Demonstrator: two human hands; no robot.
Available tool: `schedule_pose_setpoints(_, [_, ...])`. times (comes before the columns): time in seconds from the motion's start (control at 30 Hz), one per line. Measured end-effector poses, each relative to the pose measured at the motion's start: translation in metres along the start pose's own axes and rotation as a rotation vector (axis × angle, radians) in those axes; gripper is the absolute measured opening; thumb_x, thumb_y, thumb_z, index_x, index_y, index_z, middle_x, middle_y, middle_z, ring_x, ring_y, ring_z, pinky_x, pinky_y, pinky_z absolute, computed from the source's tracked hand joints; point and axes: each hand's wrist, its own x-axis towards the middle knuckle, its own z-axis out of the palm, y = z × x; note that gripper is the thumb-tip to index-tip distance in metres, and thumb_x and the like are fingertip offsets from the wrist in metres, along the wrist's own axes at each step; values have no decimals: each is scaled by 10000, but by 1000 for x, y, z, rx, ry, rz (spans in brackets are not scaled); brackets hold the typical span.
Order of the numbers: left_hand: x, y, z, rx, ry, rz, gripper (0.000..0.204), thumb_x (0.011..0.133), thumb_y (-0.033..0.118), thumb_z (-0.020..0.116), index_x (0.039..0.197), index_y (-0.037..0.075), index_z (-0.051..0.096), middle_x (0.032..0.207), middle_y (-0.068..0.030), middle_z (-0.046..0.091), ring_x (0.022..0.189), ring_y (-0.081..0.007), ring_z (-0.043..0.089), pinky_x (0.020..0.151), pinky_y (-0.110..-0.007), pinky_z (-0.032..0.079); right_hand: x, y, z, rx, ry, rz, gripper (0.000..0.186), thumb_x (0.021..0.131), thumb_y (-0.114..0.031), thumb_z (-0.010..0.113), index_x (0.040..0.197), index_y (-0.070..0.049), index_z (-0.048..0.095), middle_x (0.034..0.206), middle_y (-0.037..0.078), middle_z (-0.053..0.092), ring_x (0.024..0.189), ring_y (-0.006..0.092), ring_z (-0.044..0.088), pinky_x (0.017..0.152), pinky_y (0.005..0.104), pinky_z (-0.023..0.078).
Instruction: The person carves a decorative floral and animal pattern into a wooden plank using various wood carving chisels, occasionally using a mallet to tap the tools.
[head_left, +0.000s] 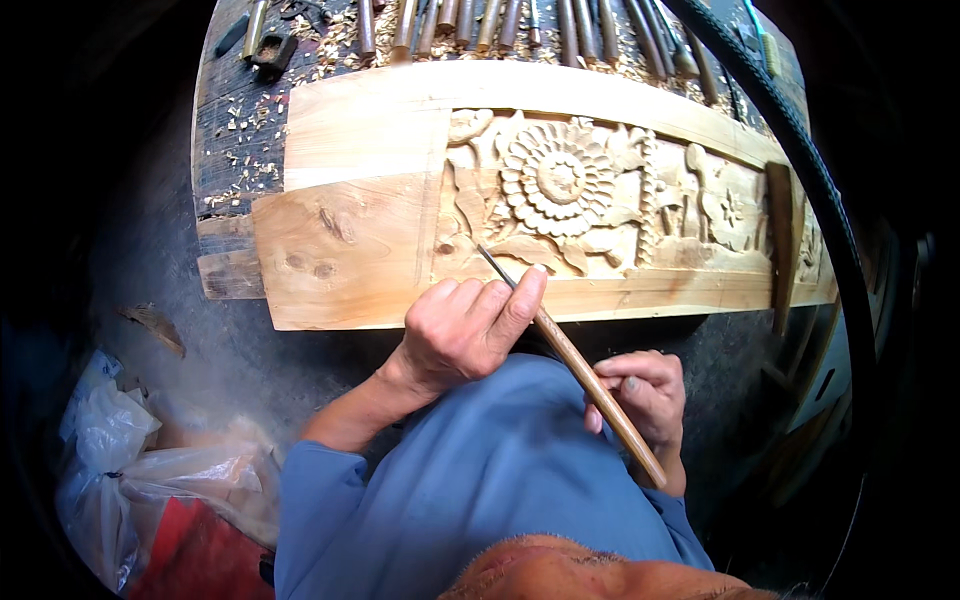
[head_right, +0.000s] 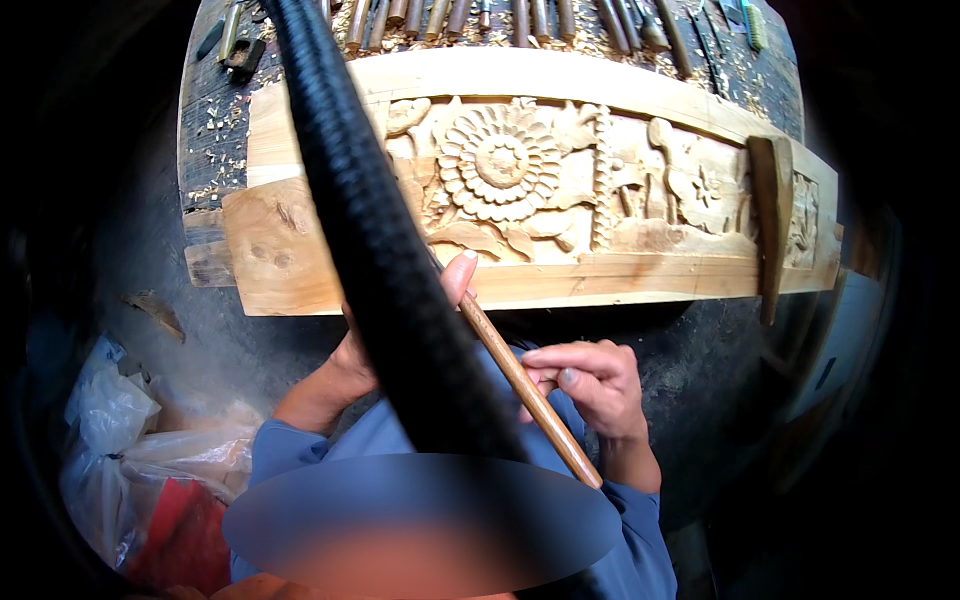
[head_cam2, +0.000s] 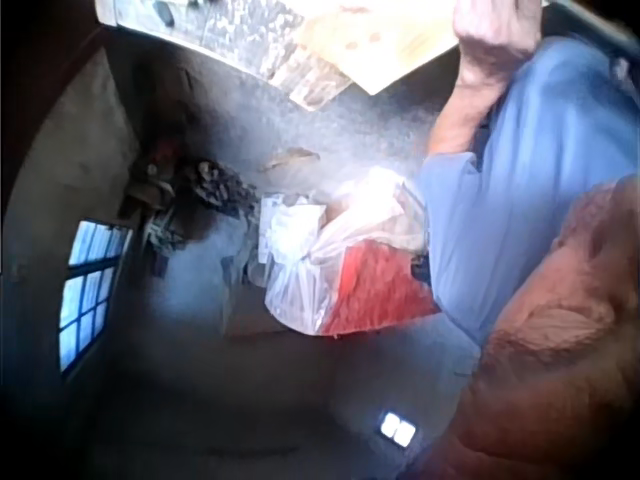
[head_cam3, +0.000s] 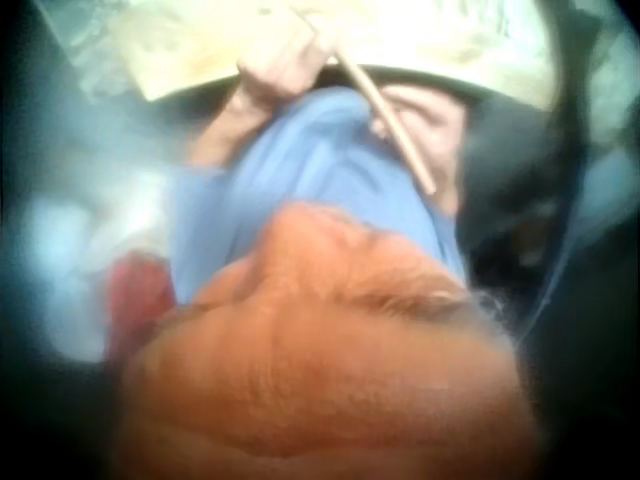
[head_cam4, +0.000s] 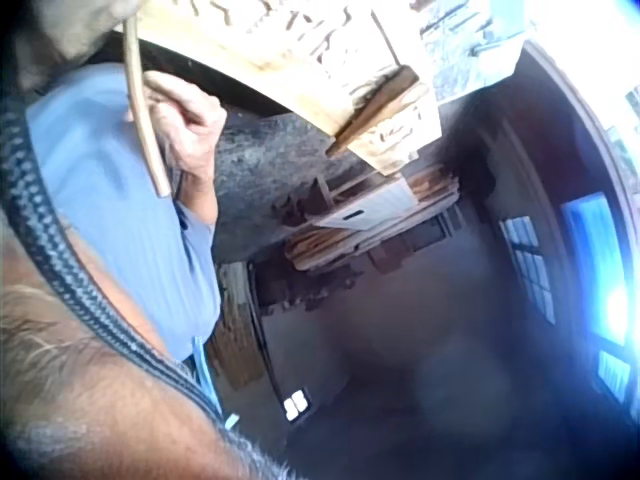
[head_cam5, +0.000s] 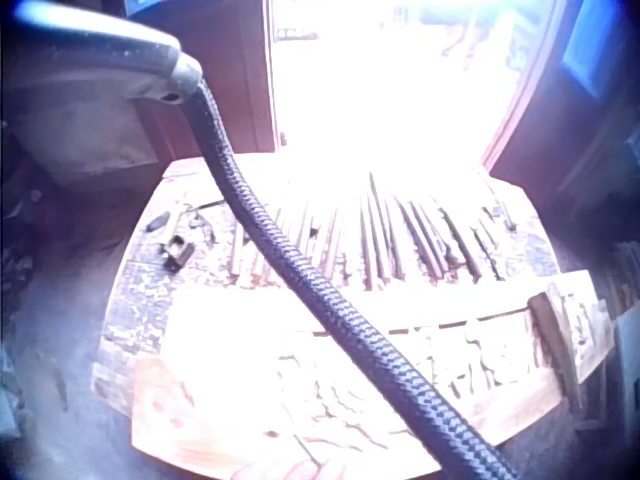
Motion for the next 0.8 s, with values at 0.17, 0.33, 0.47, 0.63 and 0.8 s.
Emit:
schedule_pose_setpoints(0.17, [1, -7, -4, 82, -3, 81, 408, 964, 103, 702, 1358, -2, 705, 750, -2, 499, 575, -122, 501, 496, -294, 385, 39, -9, 30, -894, -64, -500, 476, 944, -270, 849, 1275, 55, 744, 947, 222, 807, 793, 311, 820, 683, 363, 648])
schedule_pose_setpoints(0.33, [2, -10, -3, 110, 94, 60, 439, 1008, 128, 698, 1421, -19, 681, 782, -2, 547, 592, -119, 514, 505, -288, 397, 65, -11, 33, -1164, -111, -722, 531, 1049, -466, 729, 1171, 49, 773, 832, 185, 775, 693, 283, 780, 608, 349, 623])
schedule_pose_setpoints(0.47, [9, -15, -3, 153, 237, 44, 456, 969, 84, 710, 1406, -45, 686, 847, -32, 627, 628, -128, 561, 523, -288, 423, 81, -24, 47, -1154, -77, -609, 456, 1091, -371, 666, 1163, 67, 774, 812, 167, 782, 668, 272, 779, 595, 339, 613])
schedule_pose_setpoints(0.63, [11, -14, -7, 127, 228, -3, 470, 933, 56, 706, 1391, -49, 698, 841, -34, 623, 627, -130, 565, 537, -290, 438, 94, -46, 51, -1120, -120, -456, 502, 1045, -377, 686, 1193, 95, 770, 816, 171, 801, 680, 268, 799, 588, 329, 615])
schedule_pose_setpoints(0.8, [5, -17, -1, 161, 243, 43, 497, 915, 39, 695, 1402, -59, 683, 846, -41, 633, 630, -135, 575, 546, -294, 451, 96, -60, 61, -1216, -160, -480, 472, 1034, -340, 683, 1155, 106, 780, 808, 163, 800, 685, 263, 806, 616, 331, 637])
